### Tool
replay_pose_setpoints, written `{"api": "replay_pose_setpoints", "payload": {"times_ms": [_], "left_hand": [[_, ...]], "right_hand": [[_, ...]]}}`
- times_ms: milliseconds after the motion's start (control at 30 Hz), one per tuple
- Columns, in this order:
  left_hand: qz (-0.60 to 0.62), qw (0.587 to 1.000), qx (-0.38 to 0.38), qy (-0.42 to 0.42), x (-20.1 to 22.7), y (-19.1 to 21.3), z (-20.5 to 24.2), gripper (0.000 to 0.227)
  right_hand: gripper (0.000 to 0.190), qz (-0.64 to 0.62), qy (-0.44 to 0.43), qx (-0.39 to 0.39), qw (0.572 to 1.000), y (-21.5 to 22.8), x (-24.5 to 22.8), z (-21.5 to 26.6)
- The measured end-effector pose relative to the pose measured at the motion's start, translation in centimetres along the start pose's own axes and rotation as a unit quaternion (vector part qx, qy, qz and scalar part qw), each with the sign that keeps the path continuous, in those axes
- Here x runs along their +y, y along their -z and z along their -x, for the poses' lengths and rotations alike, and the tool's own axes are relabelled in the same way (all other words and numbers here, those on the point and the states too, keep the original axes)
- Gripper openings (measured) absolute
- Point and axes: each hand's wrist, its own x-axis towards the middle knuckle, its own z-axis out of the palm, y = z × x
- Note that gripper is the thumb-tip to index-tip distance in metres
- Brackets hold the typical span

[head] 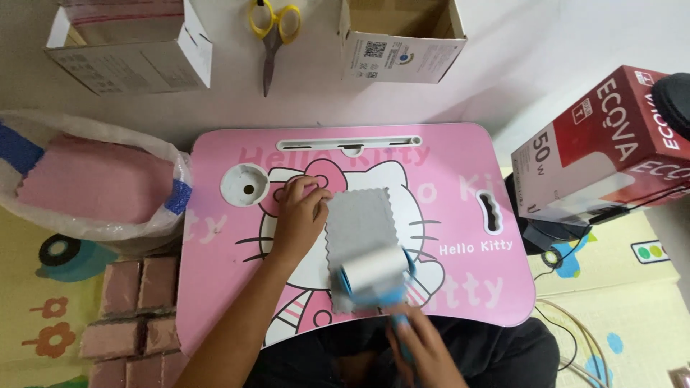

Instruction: The person uses a lint roller to remove debris from a small pink cloth and a larger grey cloth on a table, then places the pink cloth into a clear plastic bag.

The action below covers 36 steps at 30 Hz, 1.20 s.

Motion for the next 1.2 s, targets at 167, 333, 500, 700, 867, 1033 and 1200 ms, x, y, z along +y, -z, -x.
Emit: {"api": "replay_pose_setpoints", "payload": {"times_ms": [167,333,500,700,867,1033,1200], "left_hand": [[-0.008,1.000,-0.025,0.013,0.2,-0.1,0.2,0.013],[-0.022,1.000,-0.012,0.001,-0.1,-0.4,0.2,0.014],[-0.025,0.999,-0.024,0.011,-0.2,-0.3,0.3,0.015],[-0.033,0.999,-0.010,0.000,-0.6,-0.6,0.2,0.014],[-0.070,0.995,-0.063,0.023,-0.4,0.0,0.1,0.011],[-0.018,1.000,-0.017,0.012,0.2,0.0,0.1,0.010],[-0.014,1.000,-0.024,0.009,0.7,0.4,0.1,0.006]], "right_hand": [[0.027,0.000,0.372,-0.181,0.910,6.4,11.0,-2.8],[0.026,0.003,0.292,-0.018,0.956,1.1,7.2,1.3],[0.019,0.116,0.147,-0.034,0.982,-2.7,-0.2,-2.9],[0.025,0.170,0.148,-0.101,0.969,-7.4,-8.9,-7.6],[0.023,0.159,0.200,-0.106,0.961,-7.6,-9.1,-6.6],[0.025,0.192,0.061,-0.050,0.978,-3.6,-5.9,-1.7],[0.018,0.028,0.182,0.016,0.983,2.2,1.7,3.5]]}}
